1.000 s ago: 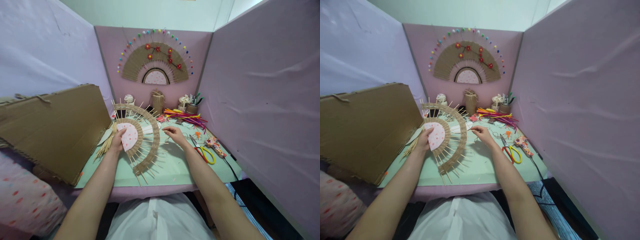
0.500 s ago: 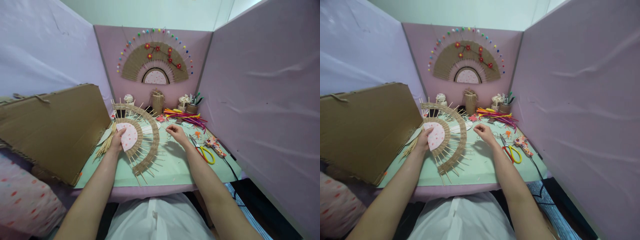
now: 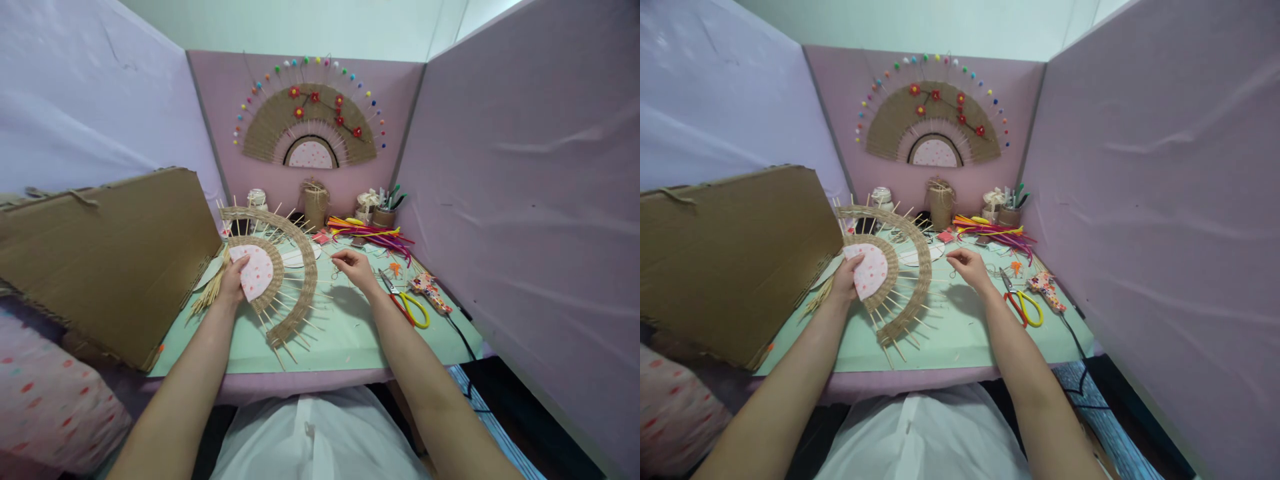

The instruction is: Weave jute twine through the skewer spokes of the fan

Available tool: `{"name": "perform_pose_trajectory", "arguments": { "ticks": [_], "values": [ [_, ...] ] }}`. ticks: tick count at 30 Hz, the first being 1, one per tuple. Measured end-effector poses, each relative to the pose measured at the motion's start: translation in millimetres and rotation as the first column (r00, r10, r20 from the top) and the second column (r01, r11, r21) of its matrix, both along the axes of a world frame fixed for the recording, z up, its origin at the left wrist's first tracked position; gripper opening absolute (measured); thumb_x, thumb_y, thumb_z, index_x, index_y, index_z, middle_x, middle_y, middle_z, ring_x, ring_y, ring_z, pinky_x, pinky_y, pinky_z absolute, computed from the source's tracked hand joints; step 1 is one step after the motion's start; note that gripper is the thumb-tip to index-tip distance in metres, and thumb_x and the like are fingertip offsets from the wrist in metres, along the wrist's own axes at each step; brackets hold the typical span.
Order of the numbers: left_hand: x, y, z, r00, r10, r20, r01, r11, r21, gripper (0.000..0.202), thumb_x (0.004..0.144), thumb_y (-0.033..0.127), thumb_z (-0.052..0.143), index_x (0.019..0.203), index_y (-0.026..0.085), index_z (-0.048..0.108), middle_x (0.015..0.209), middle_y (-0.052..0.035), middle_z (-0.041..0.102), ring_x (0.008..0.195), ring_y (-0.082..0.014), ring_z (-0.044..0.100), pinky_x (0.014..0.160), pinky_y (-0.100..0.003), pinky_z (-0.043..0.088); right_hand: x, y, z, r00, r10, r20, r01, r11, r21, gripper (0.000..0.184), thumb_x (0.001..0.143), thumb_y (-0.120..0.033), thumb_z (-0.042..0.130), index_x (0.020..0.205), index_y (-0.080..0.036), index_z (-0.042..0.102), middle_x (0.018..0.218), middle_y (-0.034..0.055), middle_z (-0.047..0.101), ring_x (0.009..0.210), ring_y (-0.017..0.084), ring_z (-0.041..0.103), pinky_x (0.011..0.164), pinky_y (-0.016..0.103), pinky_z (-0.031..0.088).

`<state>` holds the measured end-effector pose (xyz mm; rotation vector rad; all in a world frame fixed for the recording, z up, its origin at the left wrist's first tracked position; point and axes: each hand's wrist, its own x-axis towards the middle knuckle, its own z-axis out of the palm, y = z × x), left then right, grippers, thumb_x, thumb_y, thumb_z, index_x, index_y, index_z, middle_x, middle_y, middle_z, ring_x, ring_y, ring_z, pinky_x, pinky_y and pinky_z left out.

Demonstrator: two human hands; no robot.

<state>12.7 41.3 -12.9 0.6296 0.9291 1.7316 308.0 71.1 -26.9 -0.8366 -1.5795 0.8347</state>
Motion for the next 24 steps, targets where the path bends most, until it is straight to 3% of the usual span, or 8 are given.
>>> {"name": "perform_pose_trajectory", "arguments": {
  "ticks": [9, 20, 24],
  "values": [
    [2.3, -0.9, 2.2, 1.0, 0.006, 0.028, -0.007, 1.0, 0.012, 0.024, 0.074, 0.006, 0.056, 0.095, 0.015, 0.063, 0.087, -0.0075, 0.073, 0.09, -0.0249, 0.068, 0.082, -0.04, 0.055, 0.7, 0.1, 0.5, 1.0, 0.013, -0.006, -0.013, 1.0, -0.01, 0.025, 0.069, -0.039, 0.067, 0.076, -0.016, 0.064, 0.065, 0.0016, 0.06, 0.057, 0.011, 0.05, 0.054, 0.025, 0.041],
    [8.4, -0.1, -1.3, 0.995, -0.074, 0.062, 0.074, 0.997, -0.012, 0.024, 0.075, 0.007, 0.057, 0.098, 0.01, 0.063, 0.085, -0.0109, 0.073, 0.089, -0.0251, 0.068, 0.087, -0.041, 0.052, -4.0, -2.7, -0.9, 0.974, 0.209, 0.082, -0.196, 0.97, -0.146, 0.02, 0.069, -0.033, 0.065, 0.079, -0.016, 0.069, 0.065, 0.001, 0.061, 0.058, 0.011, 0.051, 0.058, 0.025, 0.044],
    [7.3, 1.3, -1.9, 0.996, -0.062, 0.07, 0.063, 0.998, -0.019, 0.02, 0.077, 0.008, 0.056, 0.095, 0.009, 0.063, 0.082, -0.0106, 0.073, 0.086, -0.0241, 0.069, 0.086, -0.04, 0.053, -4.3, -3.2, -1.8, 0.974, 0.22, 0.056, -0.207, 0.963, -0.17, 0.02, 0.069, -0.032, 0.065, 0.081, -0.016, 0.07, 0.075, 0.0028, 0.065, 0.065, 0.012, 0.056, 0.063, 0.026, 0.046]
  ]
}}
